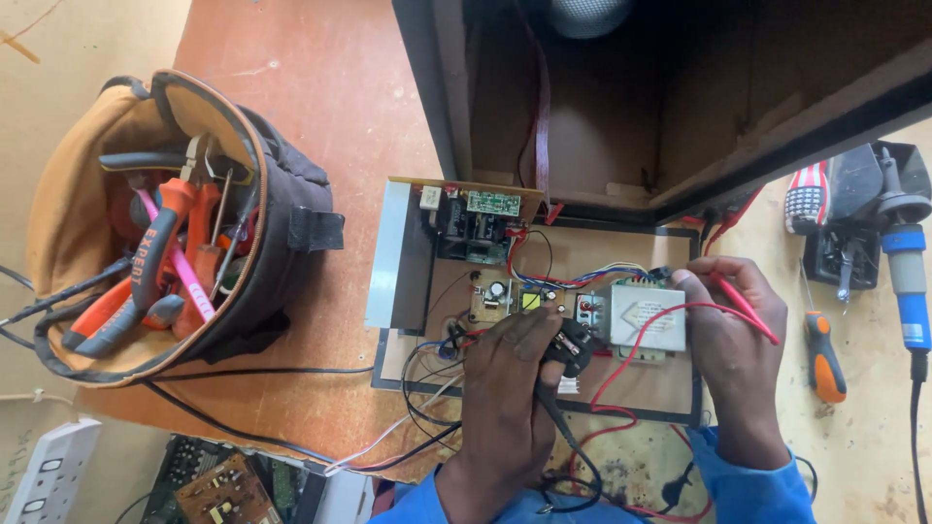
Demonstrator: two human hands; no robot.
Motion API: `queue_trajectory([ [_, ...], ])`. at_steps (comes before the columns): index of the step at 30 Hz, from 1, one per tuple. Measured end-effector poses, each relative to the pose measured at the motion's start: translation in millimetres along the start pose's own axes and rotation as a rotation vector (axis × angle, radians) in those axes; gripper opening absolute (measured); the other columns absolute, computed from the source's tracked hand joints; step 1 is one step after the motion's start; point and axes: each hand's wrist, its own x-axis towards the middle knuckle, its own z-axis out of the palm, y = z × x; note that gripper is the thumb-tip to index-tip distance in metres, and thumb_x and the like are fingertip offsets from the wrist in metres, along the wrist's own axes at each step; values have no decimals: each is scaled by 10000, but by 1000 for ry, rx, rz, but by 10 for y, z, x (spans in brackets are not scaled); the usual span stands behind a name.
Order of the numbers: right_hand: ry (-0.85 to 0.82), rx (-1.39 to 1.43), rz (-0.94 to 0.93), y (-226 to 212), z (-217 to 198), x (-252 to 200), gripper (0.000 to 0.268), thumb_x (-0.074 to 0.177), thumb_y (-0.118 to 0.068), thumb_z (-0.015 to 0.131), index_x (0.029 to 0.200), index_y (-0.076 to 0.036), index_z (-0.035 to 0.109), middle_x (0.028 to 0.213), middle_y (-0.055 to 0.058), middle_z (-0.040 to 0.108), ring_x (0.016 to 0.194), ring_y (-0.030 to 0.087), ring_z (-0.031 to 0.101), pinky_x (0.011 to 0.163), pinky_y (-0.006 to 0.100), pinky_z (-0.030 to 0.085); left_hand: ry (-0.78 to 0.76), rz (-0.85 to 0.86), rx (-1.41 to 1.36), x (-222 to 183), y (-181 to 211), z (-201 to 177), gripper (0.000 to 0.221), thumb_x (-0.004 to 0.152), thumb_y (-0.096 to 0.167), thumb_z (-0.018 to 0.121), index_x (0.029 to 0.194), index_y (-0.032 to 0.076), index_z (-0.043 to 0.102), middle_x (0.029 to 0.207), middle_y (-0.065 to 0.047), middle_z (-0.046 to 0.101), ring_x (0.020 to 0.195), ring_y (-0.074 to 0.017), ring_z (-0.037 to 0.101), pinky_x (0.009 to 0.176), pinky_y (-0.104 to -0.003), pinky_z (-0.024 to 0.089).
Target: Diagnosing and repairing a circuit board inside a speaker housing using a multimeter and screwdriver.
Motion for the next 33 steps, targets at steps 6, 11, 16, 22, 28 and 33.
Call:
queue_trajectory([
  [6, 110, -89, -267, 120, -75, -7, 192, 1039, -183, 654, 1179, -56, 686, 934, 86, 711, 803, 163, 673, 712, 284, 524, 108, 29, 24, 36, 73, -52, 563, 1140, 456, 244, 1352, 39, 557, 1399, -172, 622, 1287, -345, 606, 1131, -484, 444],
  [11, 30, 285, -378, 47, -174, -212, 459, 919, -195, 375, 1302, 8, 525, 1057, 227, 689, 811, 231, 612, 742, 291, 410, 133, -53, -147, 34, 202, -90, 615, 1146, 543, 264, 1361, 77, 603, 1188, -154, 494, 1081, -275, 571, 937, -405, 519],
  [16, -81, 429, -390, 164, -170, -525, 449, 887, -253, 450, 1173, 82, 538, 780, 179, 562, 665, 223, 539, 654, 304, 421, 108, -66, -178, 72, 244, -101, 358, 1101, 328, 465, 1315, 74, 598, 1209, -175, 653, 1124, -323, 671, 985, -423, 555],
  [22, -189, 266, -446, 55, -97, -895, 345, 878, -163, 562, 1118, 62, 666, 823, 169, 707, 711, 202, 690, 615, 254, 527, 117, -26, -229, 98, 206, -109, 204, 1049, 205, 589, 1180, 50, 610, 1190, -149, 743, 1102, -308, 768, 973, -392, 617],
  [28, -258, 46, -461, 135, -116, -814, 309, 898, -239, 629, 1108, -36, 731, 929, 102, 794, 781, 182, 794, 702, 285, 641, 102, 11, -238, 93, 222, -164, 140, 1027, 172, 626, 1088, 45, 630, 1176, -154, 746, 1102, -308, 775, 973, -403, 632],
  [33, -279, 20, -450, 138, -122, -770, 297, 892, -217, 637, 1109, -39, 735, 976, 103, 810, 811, 178, 820, 736, 271, 639, 92, -33, -302, 63, 202, -159, 125, 1017, 153, 642, 1093, 54, 637, 1193, -150, 745, 1131, -301, 769, 1005, -397, 628],
])
